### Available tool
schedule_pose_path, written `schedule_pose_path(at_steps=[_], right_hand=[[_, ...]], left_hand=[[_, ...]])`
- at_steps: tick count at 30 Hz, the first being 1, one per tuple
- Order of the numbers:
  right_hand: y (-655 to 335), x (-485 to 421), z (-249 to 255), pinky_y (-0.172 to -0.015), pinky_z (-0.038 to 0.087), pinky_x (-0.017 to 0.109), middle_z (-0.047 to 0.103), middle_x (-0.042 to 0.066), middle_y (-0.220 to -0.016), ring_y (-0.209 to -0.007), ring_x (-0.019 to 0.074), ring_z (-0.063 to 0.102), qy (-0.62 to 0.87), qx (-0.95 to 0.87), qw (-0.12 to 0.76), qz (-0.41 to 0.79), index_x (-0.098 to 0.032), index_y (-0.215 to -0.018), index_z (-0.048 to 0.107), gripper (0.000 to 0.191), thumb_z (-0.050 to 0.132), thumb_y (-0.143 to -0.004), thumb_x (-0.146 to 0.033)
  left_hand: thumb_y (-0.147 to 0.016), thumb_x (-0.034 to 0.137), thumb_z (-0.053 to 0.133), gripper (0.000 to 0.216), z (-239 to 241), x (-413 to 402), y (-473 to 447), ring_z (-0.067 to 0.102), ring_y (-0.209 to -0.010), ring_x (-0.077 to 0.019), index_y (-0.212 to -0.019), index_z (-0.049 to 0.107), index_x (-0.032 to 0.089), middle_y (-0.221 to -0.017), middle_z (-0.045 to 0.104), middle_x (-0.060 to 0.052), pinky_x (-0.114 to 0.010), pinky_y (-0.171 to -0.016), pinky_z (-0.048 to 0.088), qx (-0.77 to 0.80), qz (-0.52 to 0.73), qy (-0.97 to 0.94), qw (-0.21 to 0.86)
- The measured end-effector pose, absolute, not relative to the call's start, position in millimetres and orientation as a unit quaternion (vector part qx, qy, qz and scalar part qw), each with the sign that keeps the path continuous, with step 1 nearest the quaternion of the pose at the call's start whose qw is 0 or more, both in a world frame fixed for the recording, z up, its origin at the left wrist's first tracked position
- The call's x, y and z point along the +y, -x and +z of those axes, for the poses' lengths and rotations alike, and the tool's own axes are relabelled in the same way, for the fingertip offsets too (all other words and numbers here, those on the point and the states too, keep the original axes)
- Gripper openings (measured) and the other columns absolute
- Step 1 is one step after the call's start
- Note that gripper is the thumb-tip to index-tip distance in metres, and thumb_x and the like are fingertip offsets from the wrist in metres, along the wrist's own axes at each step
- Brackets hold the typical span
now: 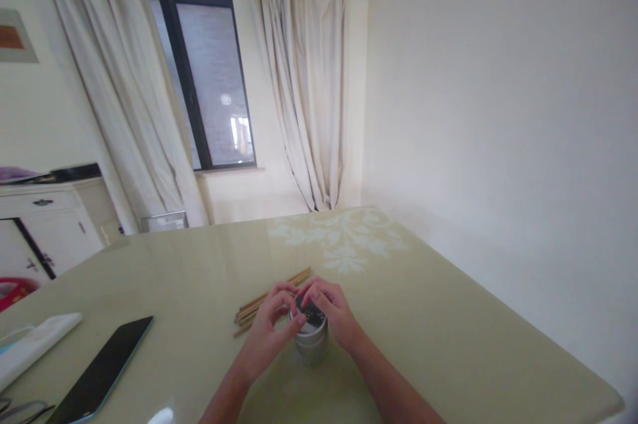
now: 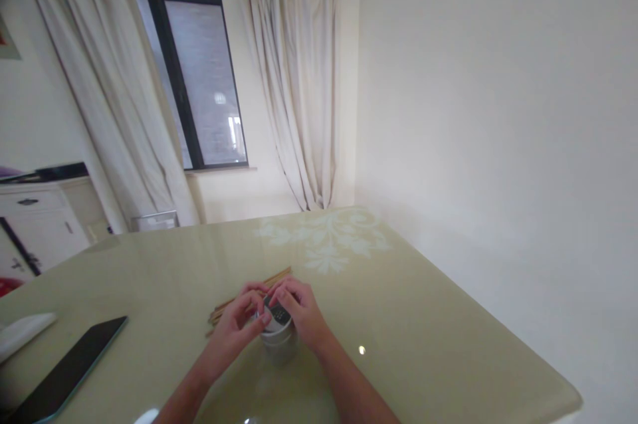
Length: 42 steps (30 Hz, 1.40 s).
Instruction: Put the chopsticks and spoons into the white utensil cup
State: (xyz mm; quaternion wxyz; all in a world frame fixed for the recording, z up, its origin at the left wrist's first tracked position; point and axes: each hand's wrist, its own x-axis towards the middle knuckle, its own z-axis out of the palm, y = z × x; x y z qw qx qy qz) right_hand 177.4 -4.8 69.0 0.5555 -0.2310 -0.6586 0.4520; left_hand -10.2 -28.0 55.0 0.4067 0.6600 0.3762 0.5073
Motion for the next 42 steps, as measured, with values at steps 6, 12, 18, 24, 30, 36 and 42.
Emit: schedule_pose_path(at_steps=[6, 12, 18, 24, 30, 36, 42], right_hand=[[-175, -9, 69, -0.093, 0.053, 0.036, 0.072, 0.007, -0.095, -0.094, 0.0245, 0.069, 0.245, -0.686, 0.549, 0.411, -0.023, -0.081, 0.082, 0.048, 0.064, -0.099, -0.064], [-174, -10, 71, -0.091, 0.053, 0.034, 0.073, 0.008, -0.096, -0.095, 0.0239, 0.069, 0.255, -0.692, 0.547, 0.396, -0.023, -0.082, 0.083, 0.045, 0.064, -0.101, -0.059], [-172, -7, 65, -0.086, 0.053, 0.034, 0.073, 0.008, -0.094, -0.092, 0.0225, 0.070, 0.240, -0.704, 0.554, 0.374, -0.022, -0.085, 0.085, 0.048, 0.063, -0.101, -0.061], [-171, -7, 64, -0.085, 0.052, 0.033, 0.073, 0.008, -0.094, -0.091, 0.0221, 0.069, 0.235, -0.709, 0.556, 0.365, -0.022, -0.085, 0.083, 0.044, 0.065, -0.102, -0.058], [-171, -4, 58, -0.083, 0.052, 0.032, 0.072, 0.007, -0.093, -0.089, 0.0212, 0.068, 0.239, -0.701, 0.563, 0.366, -0.021, -0.083, 0.082, 0.043, 0.064, -0.102, -0.056], [-171, -5, 60, -0.083, 0.051, 0.032, 0.071, 0.007, -0.093, -0.090, 0.0214, 0.068, 0.241, -0.702, 0.558, 0.372, -0.021, -0.083, 0.082, 0.044, 0.064, -0.103, -0.056], [-170, -6, 61, -0.085, 0.052, 0.033, 0.072, 0.007, -0.094, -0.091, 0.0218, 0.069, 0.242, -0.700, 0.559, 0.373, -0.022, -0.084, 0.083, 0.044, 0.063, -0.103, -0.057]], left_hand=[[-0.093, 0.048, 0.074, 0.033, 52, -30, 10, 0.063, -0.119, -0.0252, -0.083, 0.059, 0.021, -0.126, 0.058, -0.010, -0.035, -0.100, 0.057, 0.371, 0.506, -0.679, 0.381], [-0.098, 0.043, 0.068, 0.027, 53, -32, 8, 0.062, -0.119, -0.0249, -0.085, 0.058, 0.022, -0.122, 0.056, -0.009, -0.037, -0.102, 0.056, 0.374, 0.506, -0.700, 0.338], [-0.103, 0.040, 0.060, 0.021, 51, -34, 6, 0.061, -0.102, -0.0217, -0.091, 0.056, 0.023, -0.103, 0.057, -0.004, -0.036, -0.092, 0.057, 0.368, 0.518, -0.723, 0.272], [-0.105, 0.037, 0.055, 0.020, 48, -32, 6, 0.061, -0.094, -0.0205, -0.091, 0.057, 0.024, -0.097, 0.059, -0.003, -0.033, -0.086, 0.057, 0.368, 0.529, -0.723, 0.248], [-0.106, 0.037, 0.053, 0.021, 49, -32, 2, 0.065, -0.090, -0.0197, -0.091, 0.061, 0.023, -0.095, 0.062, -0.004, -0.031, -0.081, 0.059, 0.373, 0.547, -0.714, 0.226], [-0.104, 0.036, 0.055, 0.019, 48, -32, 1, 0.068, -0.088, -0.0199, -0.093, 0.064, 0.023, -0.094, 0.065, -0.005, -0.029, -0.075, 0.062, 0.373, 0.568, -0.713, 0.173], [-0.104, 0.035, 0.055, 0.017, 48, -31, -2, 0.071, -0.088, -0.0199, -0.097, 0.065, 0.023, -0.095, 0.068, -0.005, -0.031, -0.077, 0.065, 0.384, 0.574, -0.703, 0.172]])
